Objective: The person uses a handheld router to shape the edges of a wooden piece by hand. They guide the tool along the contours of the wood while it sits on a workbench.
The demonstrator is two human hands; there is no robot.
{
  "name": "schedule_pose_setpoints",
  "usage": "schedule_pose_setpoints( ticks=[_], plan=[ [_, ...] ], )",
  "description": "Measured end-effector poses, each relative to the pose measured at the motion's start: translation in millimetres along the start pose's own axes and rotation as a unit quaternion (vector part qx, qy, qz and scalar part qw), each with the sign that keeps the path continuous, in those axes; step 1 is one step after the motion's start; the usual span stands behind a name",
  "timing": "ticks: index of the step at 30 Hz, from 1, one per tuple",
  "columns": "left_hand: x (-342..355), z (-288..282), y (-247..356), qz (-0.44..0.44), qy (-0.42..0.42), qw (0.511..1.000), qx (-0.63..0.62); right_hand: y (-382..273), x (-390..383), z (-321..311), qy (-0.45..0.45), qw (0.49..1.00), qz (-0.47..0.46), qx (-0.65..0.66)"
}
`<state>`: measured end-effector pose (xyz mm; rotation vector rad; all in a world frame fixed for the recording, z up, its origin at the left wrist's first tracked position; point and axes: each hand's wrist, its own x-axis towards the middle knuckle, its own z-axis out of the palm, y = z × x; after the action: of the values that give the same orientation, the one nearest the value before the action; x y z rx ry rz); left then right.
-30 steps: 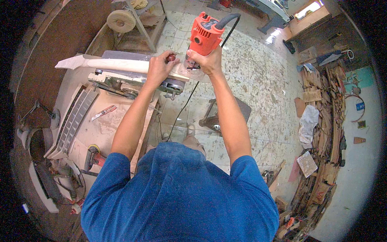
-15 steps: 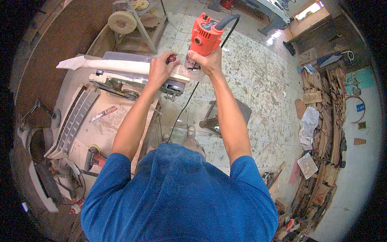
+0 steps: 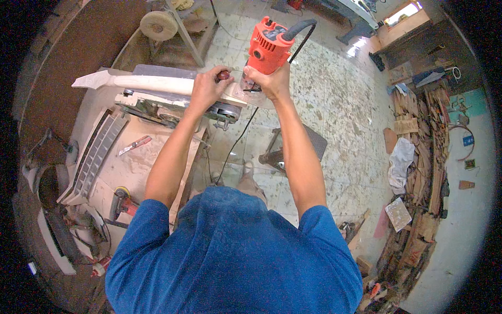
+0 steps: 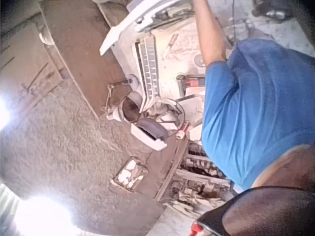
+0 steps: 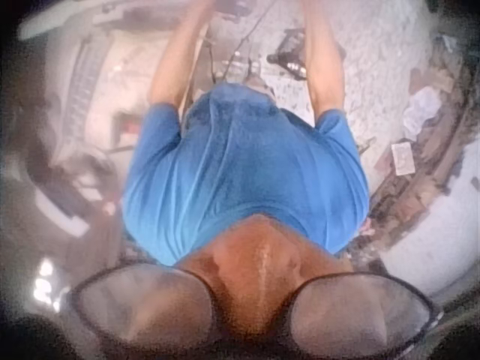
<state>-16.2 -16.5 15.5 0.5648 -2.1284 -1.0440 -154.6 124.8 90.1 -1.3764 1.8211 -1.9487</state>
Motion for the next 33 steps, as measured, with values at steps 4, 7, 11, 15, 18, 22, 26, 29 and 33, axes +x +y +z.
schedule_pose_setpoints(
  ticks=[4, 7, 11, 15, 18, 22, 26, 29, 33],
  plan=[
    [0, -5, -1, 0.012, -0.027, 0.999, 0.012, 1, -7, 0, -0.003, 1.0, -0.002, -0.005],
    [0, -6, -9, 0.06, -0.022, 0.998, 0.008, -1, -11, 2, 0.006, 1.0, 0.015, -0.008],
    [0, -11, -7, 0.043, -0.046, 0.998, 0.006, -6, -15, 2, -0.004, 0.999, 0.032, -0.001],
    [0, -15, -1, 0.02, -0.061, 0.998, -0.005, -5, -16, 4, 0.013, 1.0, 0.014, -0.008],
    [0, -16, -3, 0.018, -0.066, 0.998, 0.0, -9, -19, 4, -0.002, 1.0, 0.026, -0.013],
    [0, -15, -5, 0.023, -0.065, 0.997, -0.018, -13, -22, 3, -0.013, 0.999, 0.036, -0.016],
    [1, -14, -11, 0.028, -0.076, 0.997, 0.007, -12, -23, 4, -0.002, 0.999, 0.03, -0.015],
    [1, -13, -12, 0.023, -0.084, 0.996, 0.003, -16, -24, 8, 0.023, 1.0, 0.014, -0.006],
    [1, -16, -9, 0.021, -0.091, 0.996, 0.015, -19, -27, 10, 0.027, 0.999, 0.014, -0.013]
  ],
)
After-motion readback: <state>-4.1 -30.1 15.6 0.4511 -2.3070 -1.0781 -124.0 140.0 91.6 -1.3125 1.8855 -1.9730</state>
